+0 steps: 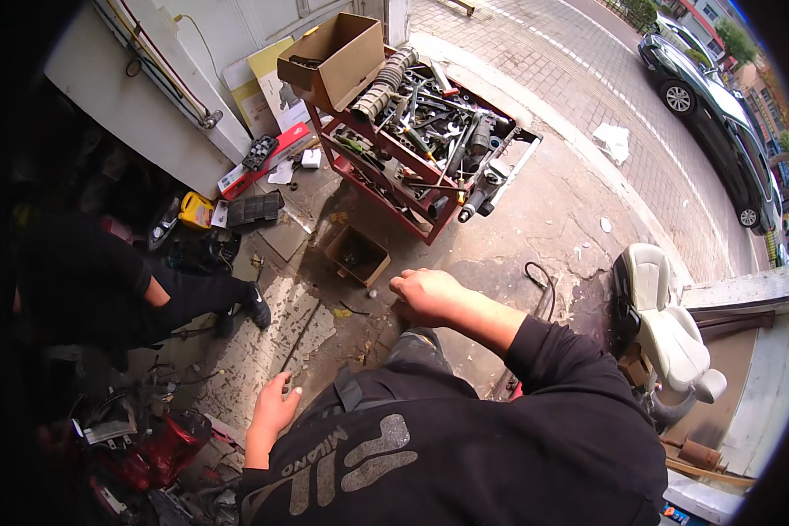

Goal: The person works under the hood of a red car, manipulating hoses and connectors in the engine bay. They retrieve a flexible hose from a parts cart and install it into the engine, then walk around the garage to pick up a small box.

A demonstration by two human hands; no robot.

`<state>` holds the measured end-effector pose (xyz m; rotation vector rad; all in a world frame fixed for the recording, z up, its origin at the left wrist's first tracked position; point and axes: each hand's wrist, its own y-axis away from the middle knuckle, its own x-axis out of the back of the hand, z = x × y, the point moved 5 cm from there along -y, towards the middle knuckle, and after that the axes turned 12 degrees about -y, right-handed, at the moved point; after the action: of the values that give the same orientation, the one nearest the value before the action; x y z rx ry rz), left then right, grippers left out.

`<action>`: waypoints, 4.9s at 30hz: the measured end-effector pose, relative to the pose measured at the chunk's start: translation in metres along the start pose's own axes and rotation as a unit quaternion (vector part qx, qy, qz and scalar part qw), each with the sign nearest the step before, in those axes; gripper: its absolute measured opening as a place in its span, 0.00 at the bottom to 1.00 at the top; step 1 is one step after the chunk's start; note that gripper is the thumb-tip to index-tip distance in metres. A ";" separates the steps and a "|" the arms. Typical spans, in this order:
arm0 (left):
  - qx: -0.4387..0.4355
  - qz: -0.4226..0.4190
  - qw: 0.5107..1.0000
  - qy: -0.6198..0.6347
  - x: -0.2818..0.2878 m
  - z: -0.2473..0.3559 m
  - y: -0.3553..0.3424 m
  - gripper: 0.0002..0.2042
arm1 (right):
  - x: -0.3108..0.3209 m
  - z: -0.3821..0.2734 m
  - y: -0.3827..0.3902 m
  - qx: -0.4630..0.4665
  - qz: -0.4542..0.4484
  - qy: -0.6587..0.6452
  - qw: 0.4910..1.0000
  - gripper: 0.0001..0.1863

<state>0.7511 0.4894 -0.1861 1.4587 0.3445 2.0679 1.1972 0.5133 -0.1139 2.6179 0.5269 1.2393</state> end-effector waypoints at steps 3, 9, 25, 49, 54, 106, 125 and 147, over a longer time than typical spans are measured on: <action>0.088 -0.005 0.991 0.102 -0.075 -0.042 -0.020 0.27 | 0.073 0.062 -0.064 0.037 0.066 0.018 0.997 0.15; 0.159 -0.239 0.956 0.064 -0.178 -0.136 0.017 0.26 | 0.165 0.192 -0.139 -0.071 0.082 0.061 0.992 0.18; 0.226 -0.013 0.947 0.226 -0.046 0.026 -0.074 0.25 | 0.214 0.304 -0.262 -0.115 0.123 0.017 0.986 0.18; 0.313 -0.050 0.919 0.233 -0.106 -0.004 -0.034 0.24 | 0.200 0.311 -0.265 -0.036 0.140 -0.052 0.988 0.14; 0.289 -0.055 0.936 0.191 -0.077 0.015 -0.063 0.24 | 0.262 0.360 -0.220 -0.094 0.325 -0.141 0.931 0.14; 0.359 0.129 0.872 0.306 -0.152 0.033 0.017 0.25 | 0.351 0.147 -0.561 -0.015 0.365 0.088 0.927 0.28; 0.400 0.018 0.894 0.203 -0.333 -0.022 0.132 0.24 | 0.300 0.111 -0.491 0.191 0.373 0.064 0.906 0.31; 0.418 -0.169 0.836 0.314 -0.385 -0.109 0.356 0.31 | -0.196 -0.033 -0.165 0.185 -0.354 0.105 0.911 0.26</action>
<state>0.6312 -0.0093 -0.3400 0.9229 1.8134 2.1121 1.0184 0.5875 -0.2848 2.1763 1.7111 1.2326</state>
